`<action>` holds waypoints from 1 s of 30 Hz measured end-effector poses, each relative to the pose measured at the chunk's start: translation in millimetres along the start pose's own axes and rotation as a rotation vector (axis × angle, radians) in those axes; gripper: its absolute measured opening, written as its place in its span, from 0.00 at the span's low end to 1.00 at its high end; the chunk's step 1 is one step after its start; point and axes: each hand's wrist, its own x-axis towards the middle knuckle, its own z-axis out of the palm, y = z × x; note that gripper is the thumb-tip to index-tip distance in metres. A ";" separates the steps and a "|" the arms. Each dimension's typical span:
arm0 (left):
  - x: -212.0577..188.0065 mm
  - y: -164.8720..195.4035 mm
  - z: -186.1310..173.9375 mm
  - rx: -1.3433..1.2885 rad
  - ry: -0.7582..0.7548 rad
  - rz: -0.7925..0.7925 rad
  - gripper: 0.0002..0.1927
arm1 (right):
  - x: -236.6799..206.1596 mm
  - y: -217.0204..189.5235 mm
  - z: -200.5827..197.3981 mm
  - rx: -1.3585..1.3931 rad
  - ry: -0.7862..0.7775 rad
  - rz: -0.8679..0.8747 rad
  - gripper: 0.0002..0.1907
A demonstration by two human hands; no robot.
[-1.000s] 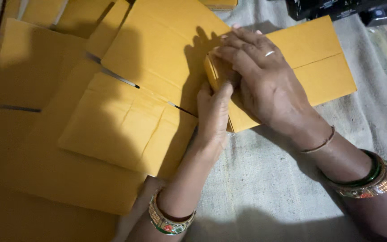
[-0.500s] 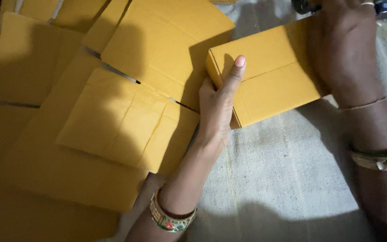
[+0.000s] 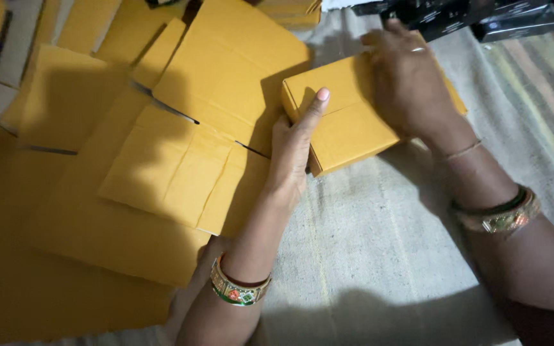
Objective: The person folds flat pre-cut cardboard mailer boxes into open rectangular boxes, pressing the side panels and bottom flaps into shape by hand, and sets each finished box onto a pile of folded boxes on the bed.
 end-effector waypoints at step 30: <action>-1.9 6.8 -9.5 0.090 -0.007 -0.058 0.54 | -0.5 27.1 7.5 -0.573 0.198 0.097 0.19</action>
